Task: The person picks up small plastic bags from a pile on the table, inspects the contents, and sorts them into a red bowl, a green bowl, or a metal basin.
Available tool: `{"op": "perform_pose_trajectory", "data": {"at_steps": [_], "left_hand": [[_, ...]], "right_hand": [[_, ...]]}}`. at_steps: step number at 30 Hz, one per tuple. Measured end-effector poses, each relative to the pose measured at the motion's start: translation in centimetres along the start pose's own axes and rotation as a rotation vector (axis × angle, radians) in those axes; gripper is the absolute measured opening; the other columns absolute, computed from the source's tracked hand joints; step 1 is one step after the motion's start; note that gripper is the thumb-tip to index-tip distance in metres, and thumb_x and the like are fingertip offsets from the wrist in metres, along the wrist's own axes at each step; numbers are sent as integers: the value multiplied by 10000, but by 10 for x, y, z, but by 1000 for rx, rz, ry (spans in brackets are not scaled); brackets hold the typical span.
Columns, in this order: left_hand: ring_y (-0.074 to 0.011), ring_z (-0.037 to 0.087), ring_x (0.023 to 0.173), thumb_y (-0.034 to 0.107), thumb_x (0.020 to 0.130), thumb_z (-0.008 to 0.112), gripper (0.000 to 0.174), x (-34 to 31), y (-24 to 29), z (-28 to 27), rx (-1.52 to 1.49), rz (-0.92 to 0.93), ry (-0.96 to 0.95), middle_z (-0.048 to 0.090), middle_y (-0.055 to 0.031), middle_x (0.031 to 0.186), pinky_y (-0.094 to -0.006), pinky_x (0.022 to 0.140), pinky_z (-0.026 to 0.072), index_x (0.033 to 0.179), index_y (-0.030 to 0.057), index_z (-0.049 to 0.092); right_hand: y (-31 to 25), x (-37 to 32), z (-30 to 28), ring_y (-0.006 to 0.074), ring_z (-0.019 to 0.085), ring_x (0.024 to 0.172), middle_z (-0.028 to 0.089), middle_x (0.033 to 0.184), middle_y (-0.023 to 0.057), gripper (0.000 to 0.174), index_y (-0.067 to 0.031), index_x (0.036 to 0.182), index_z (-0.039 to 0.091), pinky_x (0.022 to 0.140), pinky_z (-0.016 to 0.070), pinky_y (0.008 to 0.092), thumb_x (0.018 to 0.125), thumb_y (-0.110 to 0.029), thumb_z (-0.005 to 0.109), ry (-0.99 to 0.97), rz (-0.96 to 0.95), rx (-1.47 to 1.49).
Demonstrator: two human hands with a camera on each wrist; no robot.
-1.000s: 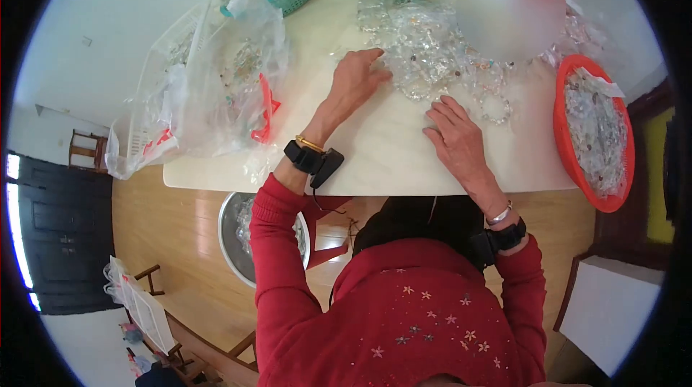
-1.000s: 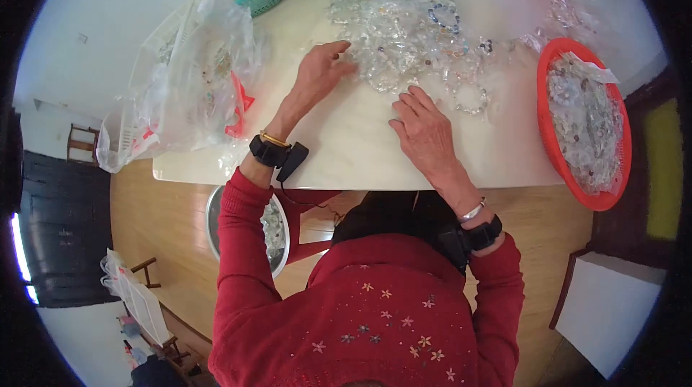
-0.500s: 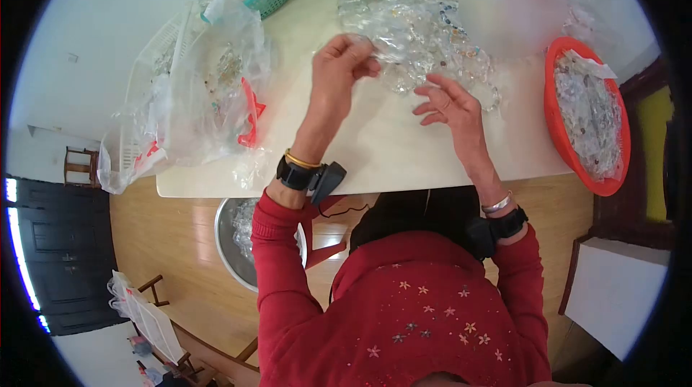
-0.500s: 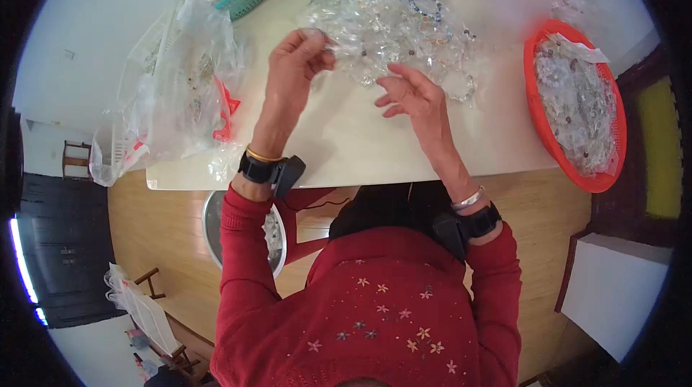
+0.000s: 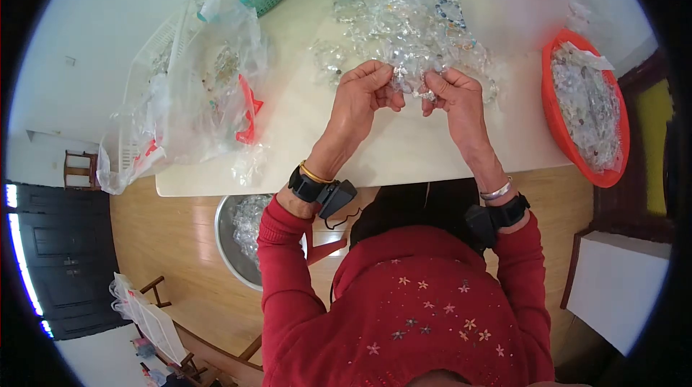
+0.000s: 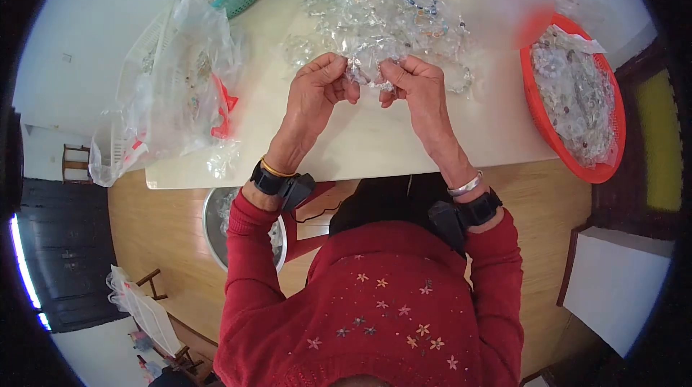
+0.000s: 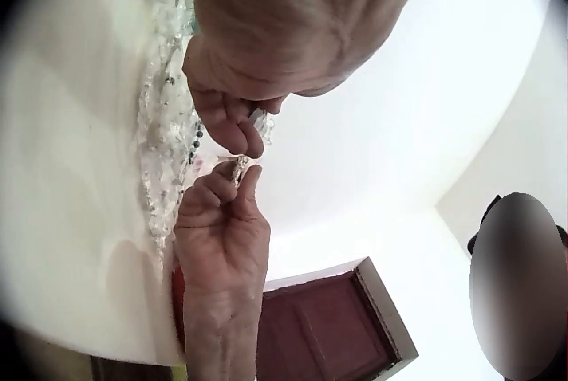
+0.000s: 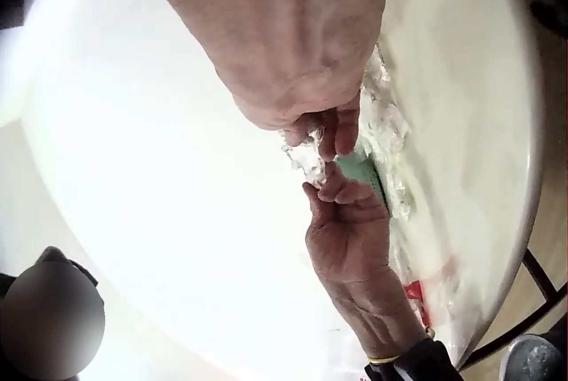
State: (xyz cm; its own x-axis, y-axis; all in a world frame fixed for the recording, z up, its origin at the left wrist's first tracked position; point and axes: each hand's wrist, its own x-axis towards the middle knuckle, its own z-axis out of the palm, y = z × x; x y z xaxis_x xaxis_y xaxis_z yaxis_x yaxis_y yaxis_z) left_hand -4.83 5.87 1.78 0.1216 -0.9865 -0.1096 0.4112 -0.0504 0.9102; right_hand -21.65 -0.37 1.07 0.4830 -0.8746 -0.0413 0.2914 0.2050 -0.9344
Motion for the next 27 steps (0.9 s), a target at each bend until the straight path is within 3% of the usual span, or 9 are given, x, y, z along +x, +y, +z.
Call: {"op": "perform_pose_trajectory", "data": {"at_steps": [6,9,11,13,16,19,22,24,27], "left_hand": [[-134,579,607,188,907,506,185,-5,4,2,67,21,85,610,-70,685,-259,615,465,823,32,559],[-113,555,600,188,881,551,170,-5,7,14,102,226,254,609,-59,690,-257,624,454,852,24,582],[-103,538,591,192,873,569,168,-7,1,17,182,175,134,608,-47,702,-247,597,437,868,25,590],[-83,505,575,199,856,603,176,-10,-2,19,342,75,-107,605,-22,725,-227,543,404,900,28,606],[-66,482,566,195,847,615,169,-8,0,16,392,12,-100,588,-7,691,-214,530,381,862,27,611],[-57,466,555,194,845,617,166,-9,5,16,444,-49,-92,570,3,655,-203,517,362,825,29,612],[-55,456,543,194,852,608,172,-12,10,18,507,-114,-91,549,8,619,-195,506,346,788,34,607],[-60,453,540,190,865,590,171,-14,6,19,336,-124,-95,534,4,606,-190,503,340,791,37,599],[-66,454,540,187,878,571,166,-11,0,13,244,-88,-71,523,1,600,-189,501,338,808,37,591]], "right_hand": [[-3,1,-8,110,487,478,582,669,38,185,6,801,627,465,411,243,846,-174,616,-24,2,-122],[-2,1,-11,82,459,486,549,632,12,194,-2,756,622,459,374,230,836,-179,623,-54,-30,-283],[-1,0,-10,43,422,517,498,598,-20,220,-6,695,610,464,324,216,819,-186,636,-105,-86,-514],[2,0,-8,39,408,520,481,587,-27,233,-8,682,606,463,310,217,817,-195,640,-102,-123,-508],[3,-2,-5,31,380,524,446,564,-43,260,-11,655,597,462,282,217,812,-212,648,-90,-197,-500],[-3,-4,0,35,378,518,432,544,-45,317,-8,641,593,463,281,214,819,-264,651,37,-63,-283],[-11,2,-8,42,398,510,466,570,-32,329,-4,673,605,460,301,216,826,-292,647,51,-57,-314],[-14,4,-10,46,408,506,483,583,-26,337,-2,689,612,459,310,216,829,-306,645,61,-55,-328],[-15,8,-8,51,435,510,519,659,-3,328,-21,799,624,443,350,213,853,-345,619,149,-53,-98]]}}
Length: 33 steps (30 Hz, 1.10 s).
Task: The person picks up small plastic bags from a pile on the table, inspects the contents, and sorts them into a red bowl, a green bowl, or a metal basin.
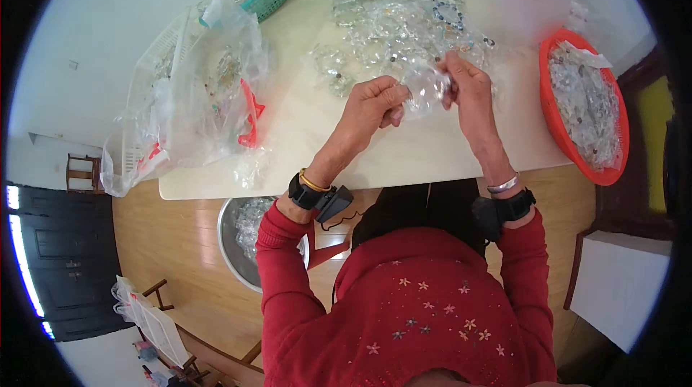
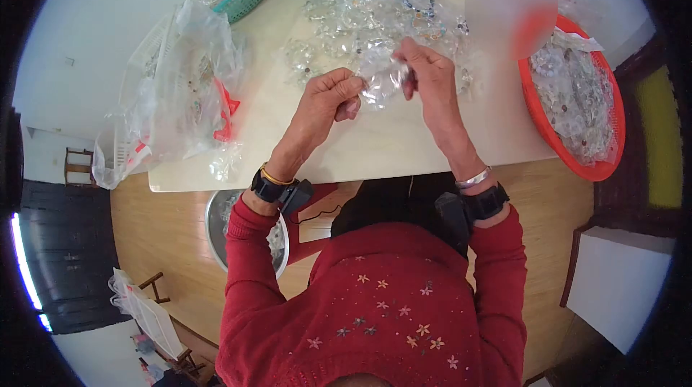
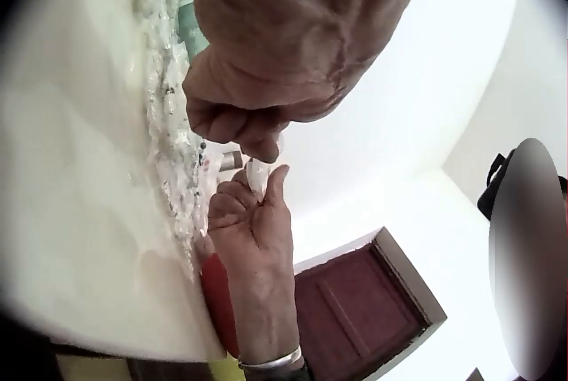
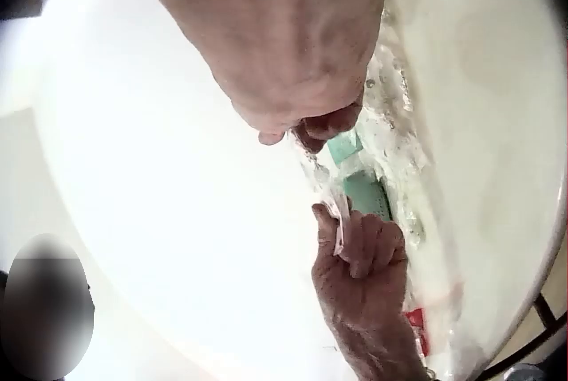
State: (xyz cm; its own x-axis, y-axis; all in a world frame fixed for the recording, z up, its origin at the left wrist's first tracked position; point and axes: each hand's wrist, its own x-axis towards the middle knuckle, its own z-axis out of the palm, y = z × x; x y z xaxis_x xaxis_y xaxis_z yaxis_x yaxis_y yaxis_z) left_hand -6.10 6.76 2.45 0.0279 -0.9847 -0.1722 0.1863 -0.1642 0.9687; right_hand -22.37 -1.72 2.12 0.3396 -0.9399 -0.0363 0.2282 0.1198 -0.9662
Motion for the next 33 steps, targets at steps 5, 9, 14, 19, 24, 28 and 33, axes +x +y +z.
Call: {"op": "perform_pose_trajectory", "data": {"at_steps": [5,9,14,19,24,28,33], "left_hand": [[-79,463,552,182,896,544,154,6,-9,-7,-86,82,63,543,-17,639,-200,502,351,890,32,577],[-86,483,583,167,897,534,172,4,-16,-1,-52,101,91,581,-37,703,-212,531,384,963,11,565],[-98,521,642,125,888,518,201,-26,-29,-29,550,338,272,609,-51,765,-230,595,432,1017,-24,560],[-175,549,653,101,840,544,172,-37,-52,-44,599,376,262,588,-107,737,-287,613,446,977,2,574],[-115,501,669,80,842,557,164,-38,-47,-46,539,274,220,566,-60,729,-259,621,426,981,-5,578],[-122,506,664,83,836,563,160,-38,-47,-47,527,342,215,565,-78,737,-264,619,429,975,4,579],[-138,508,646,83,830,566,150,-31,-56,-51,565,415,247,562,-96,736,-265,609,429,962,13,580]], "right_hand": [[8,3,1,74,500,548,550,727,26,322,-23,836,623,473,413,226,861,-343,601,-139,50,142],[11,-1,12,87,539,599,552,706,19,270,-28,822,618,504,441,233,852,-296,605,-230,81,-11],[-7,15,-2,94,492,464,522,568,21,186,-24,679,567,416,399,250,792,-159,627,-303,187,-332],[-24,35,33,104,468,421,505,539,19,205,-35,647,547,383,377,255,782,-163,633,-474,235,-380],[-45,108,134,137,554,535,566,666,48,181,-50,760,556,477,456,262,822,-207,622,-633,101,-335],[-64,150,203,207,629,777,588,989,126,354,4,1113,491,665,526,304,864,-230,583,-728,22,202],[-33,133,175,212,637,818,587,1096,141,483,23,1254,434,705,526,301,870,-233,574,-487,-50,-178]]}}
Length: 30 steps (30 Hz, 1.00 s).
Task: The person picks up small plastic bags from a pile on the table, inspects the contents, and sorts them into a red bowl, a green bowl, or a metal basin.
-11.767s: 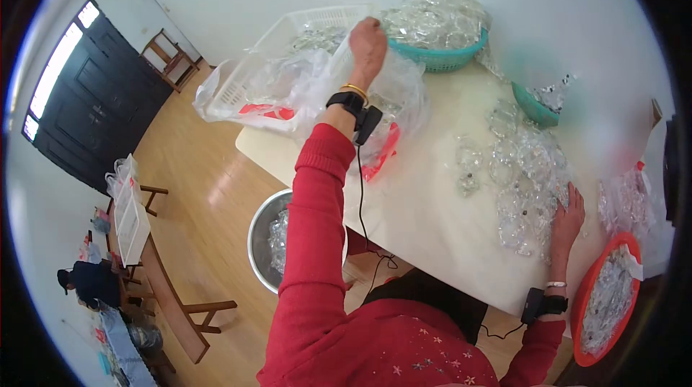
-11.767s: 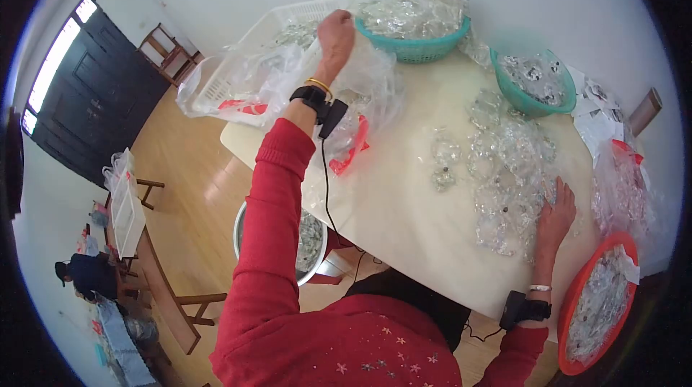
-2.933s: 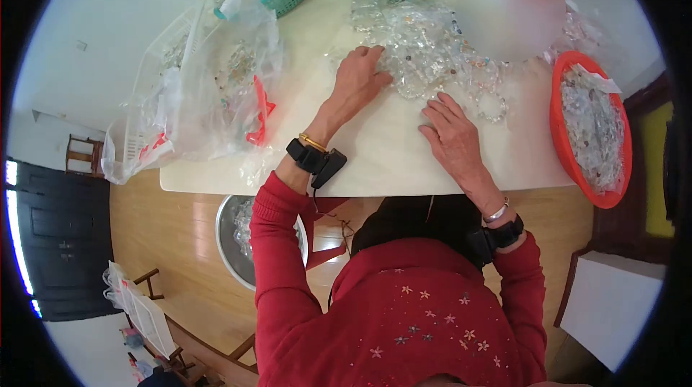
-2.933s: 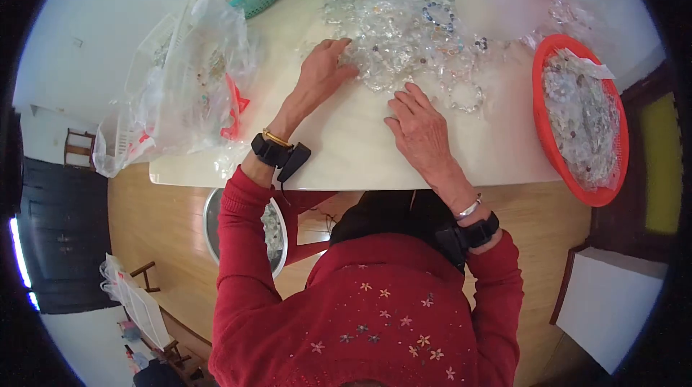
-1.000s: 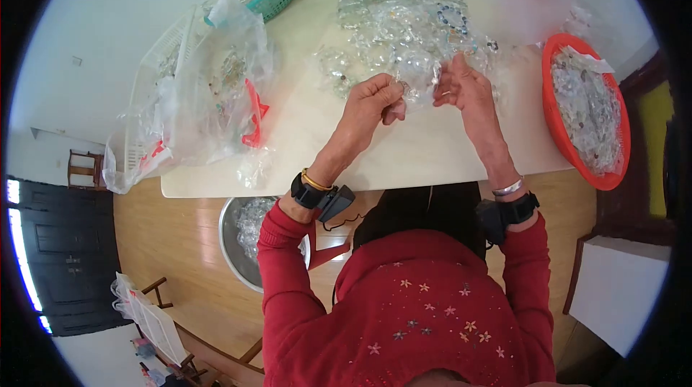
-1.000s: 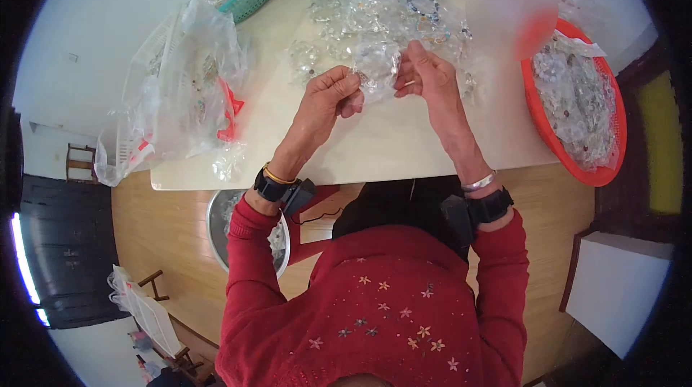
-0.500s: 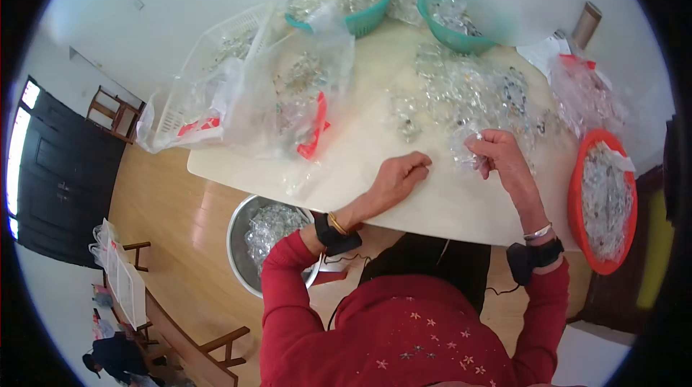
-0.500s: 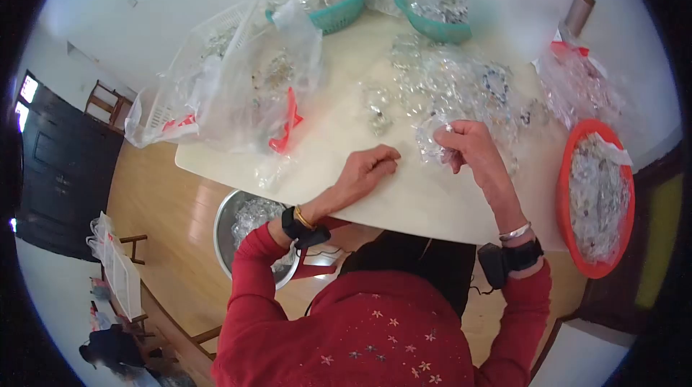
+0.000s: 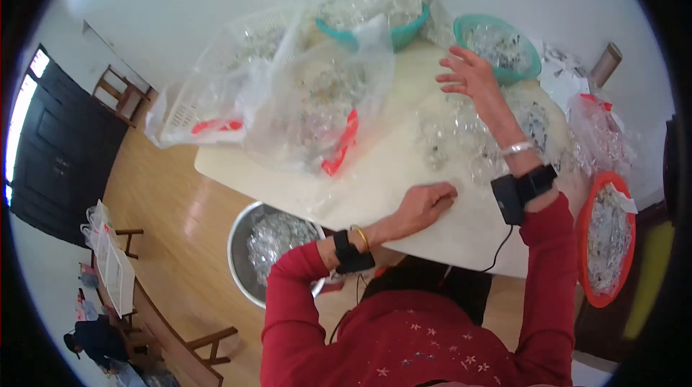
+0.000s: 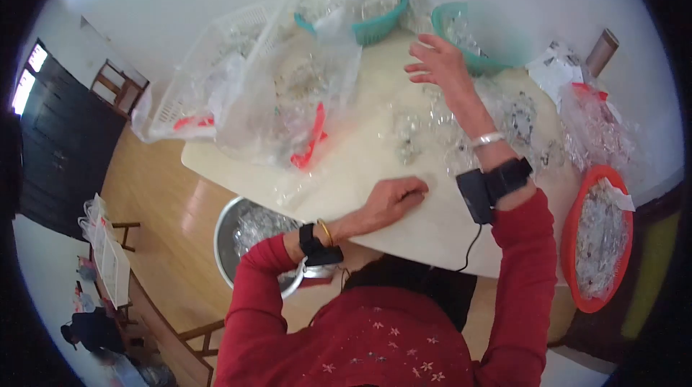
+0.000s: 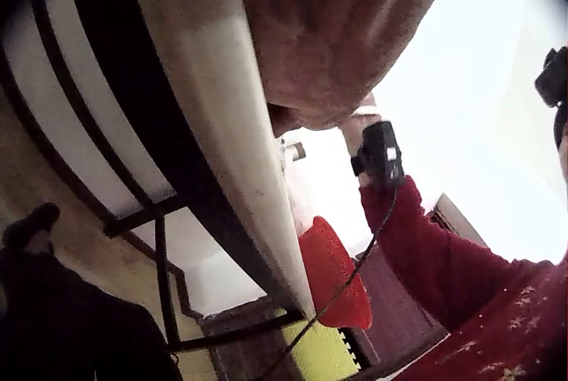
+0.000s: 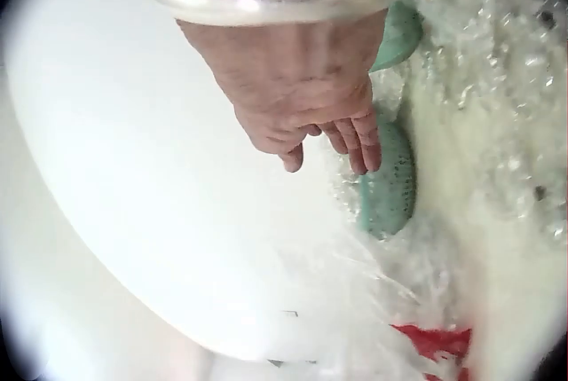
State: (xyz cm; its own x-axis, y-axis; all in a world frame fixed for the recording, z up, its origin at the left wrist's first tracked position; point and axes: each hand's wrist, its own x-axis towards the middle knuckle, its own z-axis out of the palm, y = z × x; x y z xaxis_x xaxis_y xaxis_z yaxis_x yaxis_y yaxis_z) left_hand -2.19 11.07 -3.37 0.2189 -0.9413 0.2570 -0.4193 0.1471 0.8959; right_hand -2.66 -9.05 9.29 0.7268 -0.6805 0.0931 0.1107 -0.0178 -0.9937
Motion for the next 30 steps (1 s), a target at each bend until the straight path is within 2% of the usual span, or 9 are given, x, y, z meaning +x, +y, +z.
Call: {"op": "perform_pose_trajectory", "data": {"at_steps": [5,9,12,13,16,21,25,29,30], "left_hand": [[-167,531,639,96,830,558,138,-1,13,-3,84,-75,-36,568,-129,734,-278,605,438,938,16,586],[-159,535,639,98,830,556,146,0,16,-1,107,-99,-49,577,-123,723,-275,606,438,949,19,589],[-157,535,640,96,826,558,145,0,15,1,87,-71,-30,585,-115,729,-275,607,438,946,22,595],[-156,536,640,95,825,559,145,-1,14,2,75,-61,-17,589,-110,732,-275,607,438,945,24,598],[-163,541,647,89,822,561,137,-4,9,4,45,-50,-10,599,-105,747,-280,612,441,934,23,603],[-146,546,664,65,819,559,129,-1,13,0,106,-33,-47,616,-99,772,-281,622,444,926,15,611],[-120,539,675,60,826,555,125,-1,11,1,97,-42,-42,609,-71,755,-265,621,441,925,2,605],[-106,532,679,81,840,553,121,-3,10,-1,-61,-138,-47,597,-38,750,-253,622,440,918,-1,597],[-106,532,679,81,840,553,121,-3,9,-1,-64,-140,-42,597,-38,750,-253,622,440,918,-1,597]], "right_hand": [[53,-62,-45,184,637,786,623,1022,114,417,13,1184,510,681,516,274,855,-232,590,-71,165,-195],[71,-83,-39,197,640,687,651,814,68,367,0,1099,585,612,506,284,781,-179,624,-76,188,-385],[67,-84,-14,254,625,826,640,932,106,401,-25,1099,581,693,499,322,727,-155,654,-129,-135,-901],[70,-87,-8,254,625,826,640,932,106,401,-25,1099,581,693,499,322,727,-155,654,-130,-136,-898],[87,-100,6,296,536,1035,565,1122,148,472,-29,1125,555,832,462,347,688,-151,687,-193,-683,-1235],[84,-110,-10,272,435,1164,507,1206,150,495,-16,1118,550,905,415,353,664,-147,697,-56,-503,-1141],[81,-112,-24,284,510,1057,562,1111,151,449,3,1077,564,844,456,349,660,-115,681,-222,-457,-1269],[90,-110,-22,245,598,847,627,932,112,307,20,1007,586,715,497,315,724,-87,641,-186,-698,-1272],[88,-112,-22,222,601,796,628,885,100,278,25,990,593,683,498,301,748,-106,633,-72,-477,-982]]}}
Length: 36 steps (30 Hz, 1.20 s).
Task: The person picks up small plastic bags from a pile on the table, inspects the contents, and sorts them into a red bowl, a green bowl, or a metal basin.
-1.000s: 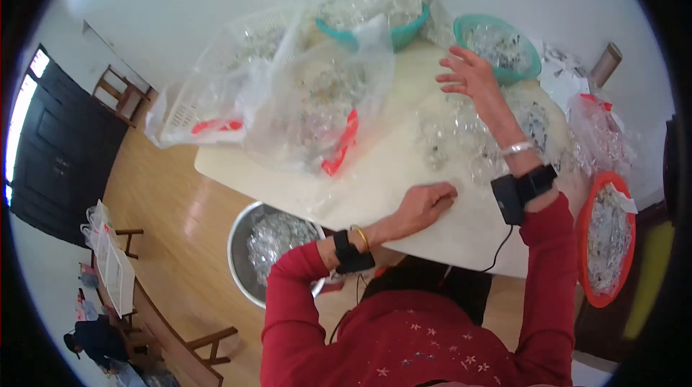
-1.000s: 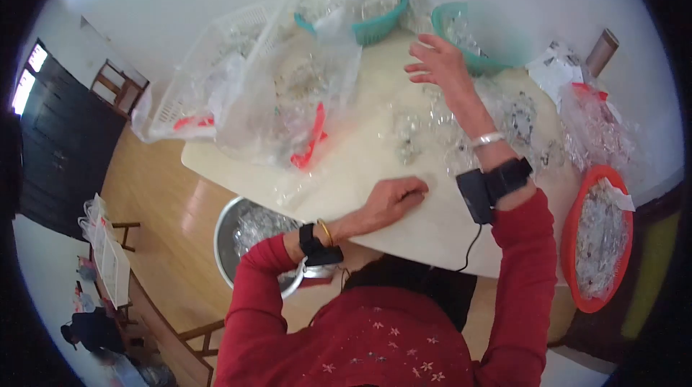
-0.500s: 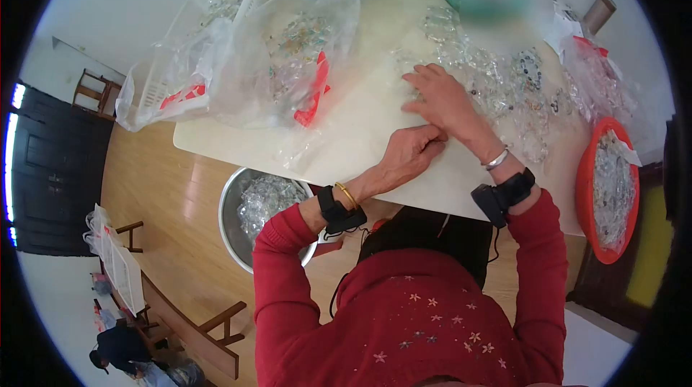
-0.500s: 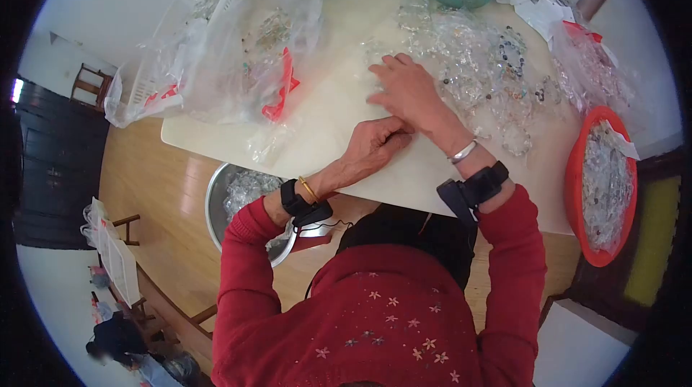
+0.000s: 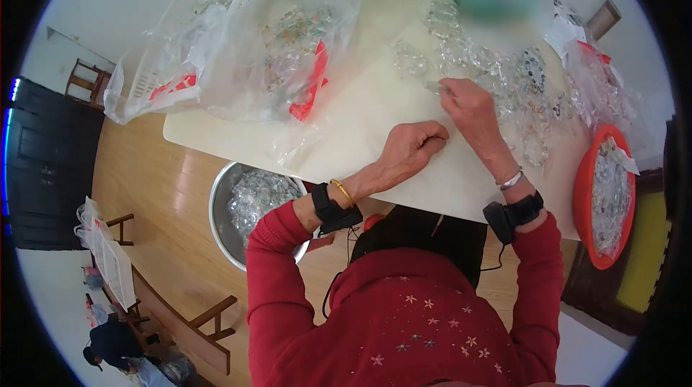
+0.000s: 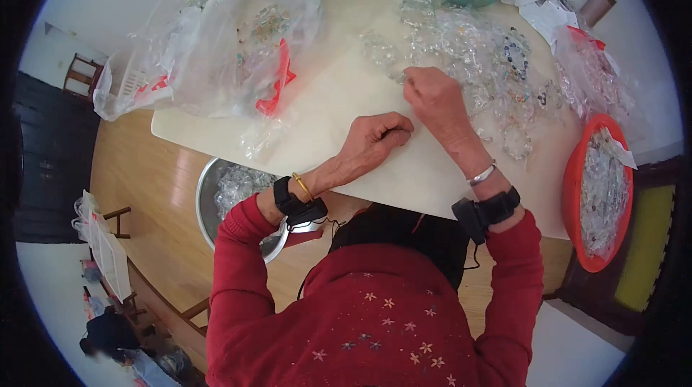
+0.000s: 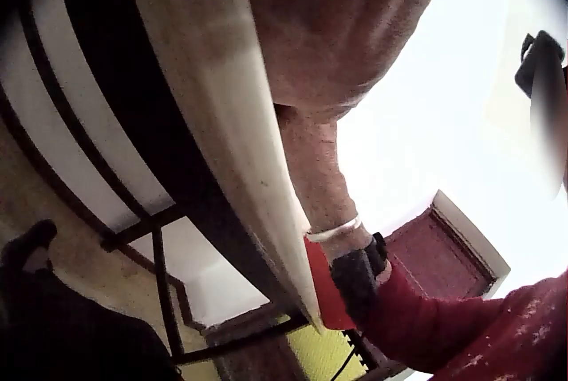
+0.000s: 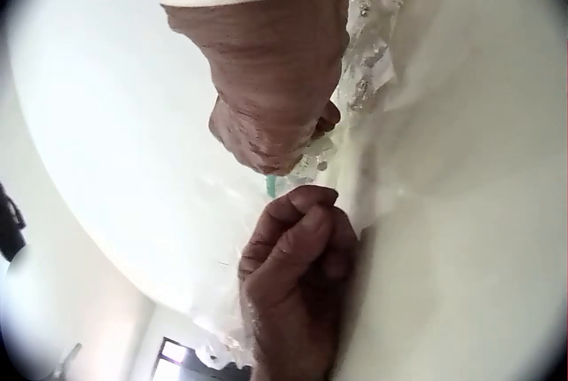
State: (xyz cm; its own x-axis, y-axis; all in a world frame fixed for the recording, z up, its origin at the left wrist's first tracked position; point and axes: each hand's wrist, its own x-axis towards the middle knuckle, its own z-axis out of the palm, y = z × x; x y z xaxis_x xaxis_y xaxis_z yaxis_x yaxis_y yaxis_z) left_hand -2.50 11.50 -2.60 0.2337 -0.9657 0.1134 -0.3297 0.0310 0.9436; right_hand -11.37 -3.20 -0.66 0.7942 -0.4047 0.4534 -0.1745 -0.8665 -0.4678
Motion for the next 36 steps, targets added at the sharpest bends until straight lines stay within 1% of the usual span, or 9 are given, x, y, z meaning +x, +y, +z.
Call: {"op": "perform_pose_trajectory", "data": {"at_steps": [2,6,11,16,19,24,27,32,36], "left_hand": [[-102,522,665,105,856,551,135,1,-4,1,-107,-3,40,579,-29,739,-243,601,430,923,-5,591],[-88,508,651,134,880,542,164,4,2,-5,-342,-76,110,565,-23,732,-227,575,412,945,-12,582],[-71,490,590,160,897,524,204,7,9,-6,-579,-114,297,545,-12,719,-198,540,400,950,-29,576],[-82,512,629,150,898,523,216,2,-1,-15,-543,-204,174,558,-32,820,-205,585,427,1003,-29,583],[-96,541,683,143,902,517,232,1,-11,-5,-365,214,378,578,-52,899,-216,648,451,1044,-30,582],[-108,555,726,121,905,504,229,7,-13,2,-278,358,367,601,-59,917,-230,703,460,1060,-33,573],[-113,561,714,98,884,527,210,5,9,-4,-597,-3,474,610,-70,915,-233,671,462,1049,-24,573],[-110,554,670,73,850,557,174,4,5,-13,-799,-187,229,614,-63,854,-233,623,457,1001,-10,577],[-95,541,626,51,817,575,112,7,0,-8,-580,-186,116,608,-44,757,-219,570,438,921,8,582]], "right_hand": [[-6,-3,-7,175,608,695,629,792,77,242,36,956,606,618,500,272,797,-146,615,122,510,556],[-7,-7,-15,139,596,618,614,730,51,238,40,917,617,590,507,266,848,-186,594,97,631,1159],[-9,-17,-9,139,606,639,616,748,65,279,43,920,614,587,518,264,863,-229,591,30,630,1186],[-10,-23,-8,143,614,643,625,788,77,318,54,954,610,583,525,264,863,-250,593,12,680,1160],[-13,-25,-16,145,615,642,632,815,84,303,54,977,609,580,531,266,866,-227,590,14,771,1194],[-21,-25,-22,129,610,640,634,832,79,259,27,1011,613,563,534,279,836,-164,628,-106,776,1316],[-20,-27,-18,120,608,647,635,831,75,240,18,1002,620,557,536,285,815,-130,647,8,705,1237],[-16,-27,-15,108,605,658,637,803,61,228,13,966,632,578,525,264,796,-135,666,97,687,1120],[-19,-25,-16,107,603,658,635,779,51,229,12,945,634,592,505,241,815,-176,650,111,708,1005]]}}
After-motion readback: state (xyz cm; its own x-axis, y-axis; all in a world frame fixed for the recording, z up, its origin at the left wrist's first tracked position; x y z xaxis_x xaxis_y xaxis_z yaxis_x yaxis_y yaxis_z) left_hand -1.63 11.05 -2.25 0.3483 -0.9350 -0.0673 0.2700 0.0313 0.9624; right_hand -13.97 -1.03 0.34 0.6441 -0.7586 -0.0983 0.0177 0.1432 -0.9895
